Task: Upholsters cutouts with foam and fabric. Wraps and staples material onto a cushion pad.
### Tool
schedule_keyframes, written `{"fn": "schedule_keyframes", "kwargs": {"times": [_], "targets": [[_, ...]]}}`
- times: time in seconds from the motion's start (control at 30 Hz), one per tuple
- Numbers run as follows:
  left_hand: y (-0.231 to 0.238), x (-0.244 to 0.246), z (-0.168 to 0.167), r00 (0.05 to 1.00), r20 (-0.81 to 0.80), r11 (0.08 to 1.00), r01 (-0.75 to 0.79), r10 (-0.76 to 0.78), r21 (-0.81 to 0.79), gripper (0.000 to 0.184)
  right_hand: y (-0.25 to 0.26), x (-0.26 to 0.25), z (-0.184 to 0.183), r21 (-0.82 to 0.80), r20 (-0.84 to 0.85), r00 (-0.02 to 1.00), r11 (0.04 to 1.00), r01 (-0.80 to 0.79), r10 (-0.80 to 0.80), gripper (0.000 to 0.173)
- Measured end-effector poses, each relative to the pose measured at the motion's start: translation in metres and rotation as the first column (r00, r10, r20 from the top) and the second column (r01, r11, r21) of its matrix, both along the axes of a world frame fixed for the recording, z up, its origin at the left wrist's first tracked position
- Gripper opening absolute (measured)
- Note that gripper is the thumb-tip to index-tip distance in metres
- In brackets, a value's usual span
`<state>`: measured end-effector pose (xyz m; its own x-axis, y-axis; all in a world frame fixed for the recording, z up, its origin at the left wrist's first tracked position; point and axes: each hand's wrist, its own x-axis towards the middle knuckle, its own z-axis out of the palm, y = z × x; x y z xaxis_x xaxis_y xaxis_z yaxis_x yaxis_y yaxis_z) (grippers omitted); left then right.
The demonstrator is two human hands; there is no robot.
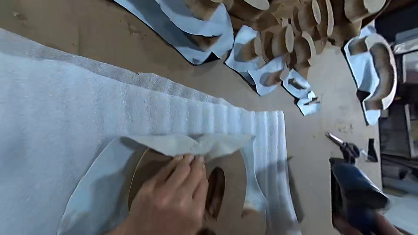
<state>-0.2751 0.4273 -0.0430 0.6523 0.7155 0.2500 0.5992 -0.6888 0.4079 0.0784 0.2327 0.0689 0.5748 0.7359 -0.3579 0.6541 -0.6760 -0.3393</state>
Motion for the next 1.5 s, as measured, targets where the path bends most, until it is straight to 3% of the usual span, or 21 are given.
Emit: {"fn": "schedule_keyframes", "kwargs": {"times": [0.07,0.2,0.3,0.4,0.47,0.53,0.67,0.8,0.87,0.93,1.1,1.5], "targets": [[0.000,-0.004,0.001,1.000,0.005,1.000,0.022,-0.022,0.008,0.031,-0.034,0.024,-0.028,-0.091,0.153,0.988,0.996,0.016,-0.002,0.071],[0.019,-0.009,0.018,0.991,-0.054,0.990,0.117,-0.121,-0.077,0.032,-0.067,0.055,-0.087,0.013,0.302,0.953,1.000,0.014,-0.017,0.081],[0.025,-0.003,0.028,0.981,-0.104,0.985,0.155,-0.163,-0.083,0.029,-0.077,0.063,-0.088,0.040,0.312,0.950,0.999,0.018,-0.030,0.076],[0.027,-0.001,0.032,0.984,-0.122,0.988,0.114,-0.127,-0.106,0.029,-0.074,0.028,-0.063,0.187,0.323,0.946,0.980,-0.063,-0.001,0.057],[0.023,0.002,0.037,0.991,-0.101,0.991,0.075,-0.087,-0.112,0.030,-0.070,-0.012,-0.058,0.287,0.220,0.975,0.953,-0.096,0.032,0.044],[-0.001,0.015,0.046,0.994,-0.065,0.996,0.080,-0.082,-0.029,0.031,-0.059,-0.049,-0.068,0.317,0.050,0.997,0.946,-0.071,0.058,0.041],[-0.090,0.059,0.031,0.957,-0.057,0.957,0.287,-0.286,0.025,0.030,-0.029,-0.086,-0.087,0.155,-0.019,0.999,0.987,-0.045,0.048,0.043],[-0.139,0.080,0.003,0.912,-0.132,0.921,0.384,-0.389,-0.065,0.065,-0.017,-0.088,-0.082,-0.030,-0.107,0.994,1.000,0.009,-0.012,0.032],[-0.145,0.082,-0.007,0.910,-0.136,0.919,0.393,-0.391,-0.012,0.075,-0.019,-0.084,-0.080,-0.021,-0.164,0.987,1.000,0.002,-0.005,0.020],[-0.147,0.080,-0.014,0.914,-0.110,0.917,0.397,-0.391,0.036,0.071,-0.025,-0.084,-0.081,0.058,-0.182,0.983,0.998,0.005,0.005,0.015],[-0.147,0.076,-0.018,0.902,-0.076,0.903,0.427,-0.424,0.036,0.058,-0.033,-0.079,-0.091,0.100,-0.330,0.942,0.990,0.097,-0.059,0.023],[-0.146,0.091,-0.007,0.828,-0.344,0.871,0.489,-0.443,0.056,0.057,-0.039,-0.078,-0.108,0.206,-0.368,0.923,0.958,0.197,-0.111,0.017]]}}
